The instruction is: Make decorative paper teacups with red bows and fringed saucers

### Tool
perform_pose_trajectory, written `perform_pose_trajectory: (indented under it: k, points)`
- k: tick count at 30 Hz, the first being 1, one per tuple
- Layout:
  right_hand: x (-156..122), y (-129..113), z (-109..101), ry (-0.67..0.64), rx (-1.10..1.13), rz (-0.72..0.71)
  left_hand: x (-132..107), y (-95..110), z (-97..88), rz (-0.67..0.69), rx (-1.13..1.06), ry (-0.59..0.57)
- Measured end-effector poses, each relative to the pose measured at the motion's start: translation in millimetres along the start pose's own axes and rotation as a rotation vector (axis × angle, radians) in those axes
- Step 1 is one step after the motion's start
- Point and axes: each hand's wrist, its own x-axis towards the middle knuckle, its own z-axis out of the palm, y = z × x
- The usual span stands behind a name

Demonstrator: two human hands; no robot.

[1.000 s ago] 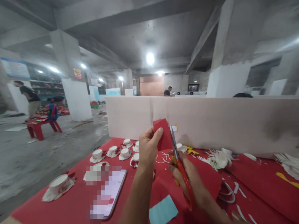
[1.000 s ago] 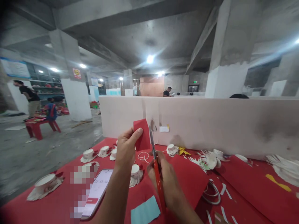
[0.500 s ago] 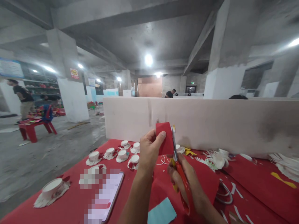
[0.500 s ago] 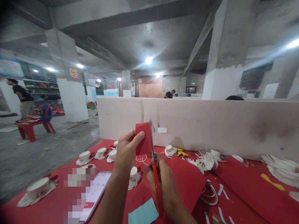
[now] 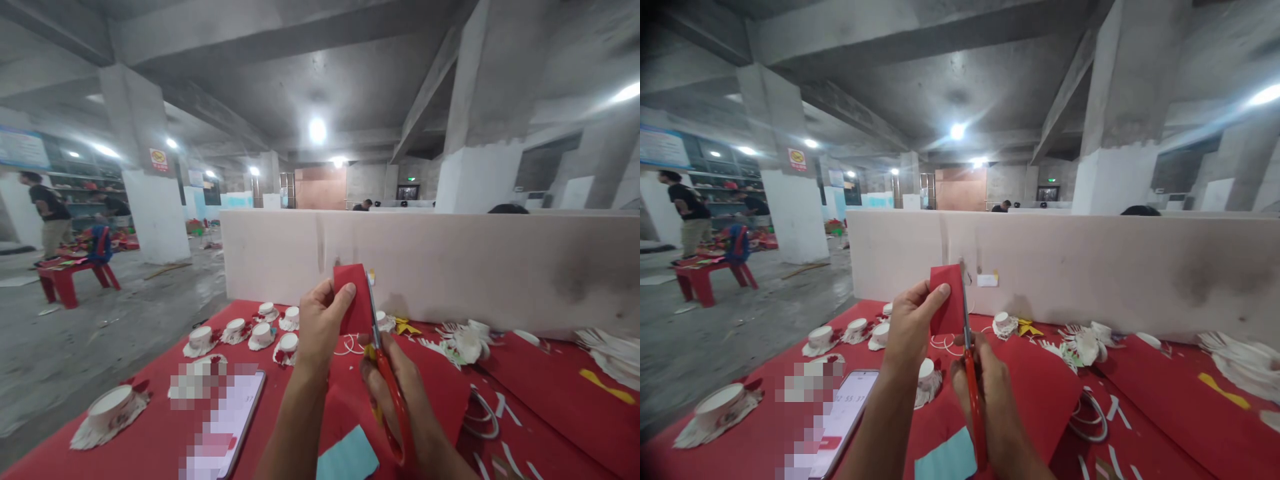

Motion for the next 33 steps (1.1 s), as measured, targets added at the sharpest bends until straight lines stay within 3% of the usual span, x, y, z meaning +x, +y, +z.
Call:
perform_pose_trajectory:
  k: [10,16,25,33]
  points:
    - [0,2,-2,-0.163,-0.050,-0.060,-1,4,0.8,-0.009,-0.062,0.002]
    - [1,4,0,-0.123,-0.079,-0.033,-1,4,0.2,-0.012,-0.057,-0.019]
    - [-1,-3,-2,-0.177,-0.087,-0.060,-2,12,1.1,-0.064,-0.033,-0.017]
    - [-2,11,-1,-0.100,-0.025,-0.060,0,3,-0.9,-0.023,-0.035,-0.020]
